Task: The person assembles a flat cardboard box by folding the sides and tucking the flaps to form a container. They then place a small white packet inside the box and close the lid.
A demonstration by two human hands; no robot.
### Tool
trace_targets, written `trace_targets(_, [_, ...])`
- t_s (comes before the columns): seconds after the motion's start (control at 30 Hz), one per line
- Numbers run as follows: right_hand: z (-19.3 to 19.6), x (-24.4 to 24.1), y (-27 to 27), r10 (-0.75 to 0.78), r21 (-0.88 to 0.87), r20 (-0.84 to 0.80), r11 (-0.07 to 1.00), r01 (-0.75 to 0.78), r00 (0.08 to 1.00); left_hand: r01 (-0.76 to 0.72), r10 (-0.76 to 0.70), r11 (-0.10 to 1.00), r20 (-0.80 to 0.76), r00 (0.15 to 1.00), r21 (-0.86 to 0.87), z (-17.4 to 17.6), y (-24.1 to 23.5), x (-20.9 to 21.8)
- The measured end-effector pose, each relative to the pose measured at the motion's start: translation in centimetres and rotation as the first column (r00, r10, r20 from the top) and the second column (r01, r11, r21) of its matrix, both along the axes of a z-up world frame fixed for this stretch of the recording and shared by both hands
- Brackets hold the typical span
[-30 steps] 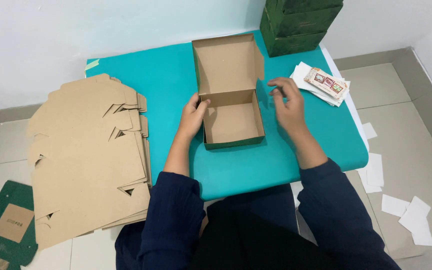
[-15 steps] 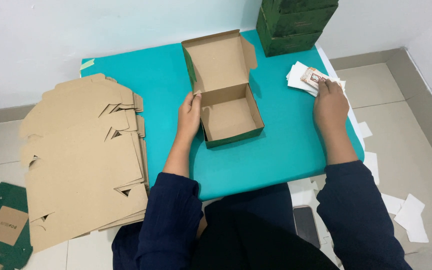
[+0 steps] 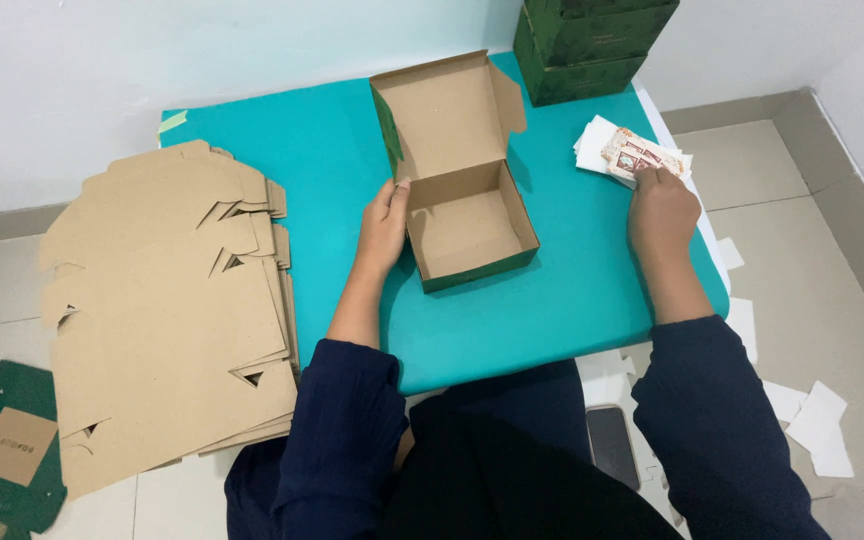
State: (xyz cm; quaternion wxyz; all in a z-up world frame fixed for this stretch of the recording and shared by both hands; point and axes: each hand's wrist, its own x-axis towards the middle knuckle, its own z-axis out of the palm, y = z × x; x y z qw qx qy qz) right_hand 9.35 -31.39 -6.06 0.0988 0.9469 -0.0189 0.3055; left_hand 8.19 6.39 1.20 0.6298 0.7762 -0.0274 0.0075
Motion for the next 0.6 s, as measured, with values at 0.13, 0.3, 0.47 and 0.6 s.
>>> trace_targets(0.13, [7.0, -2.6, 3.3, 0.061, 0.142, 0.082, 0.987, -0.072, 0.995, 0.006, -0.006, 1.0, 0.006, 1.0, -0.009, 1.1, -0.1, -0.7])
trace_targets(0.3, [15.3, -8.4, 14.2, 0.643, 0.355, 0.195, 0.657, -0.665, 0.74, 0.015, -0.015, 1.0, 0.06, 0.998, 0.008, -3.6, 0.8, 1.4])
trace_targets(0.47, [11.4, -4.6, 19.1, 0.693, 0.319, -0.22, 0.716, -0.621, 0.687, 0.027, -0.027, 1.0, 0.068, 0.997, 0.009, -3.4, 0.8, 1.4])
trace_targets(0.6, [7.2, -0.3, 19.4, 0.547, 0.197, -0.496, 0.828, -0.525, 0.675, 0.025, -0.025, 1.0, 0.052, 0.998, 0.002, -4.2, 1.1, 1.8])
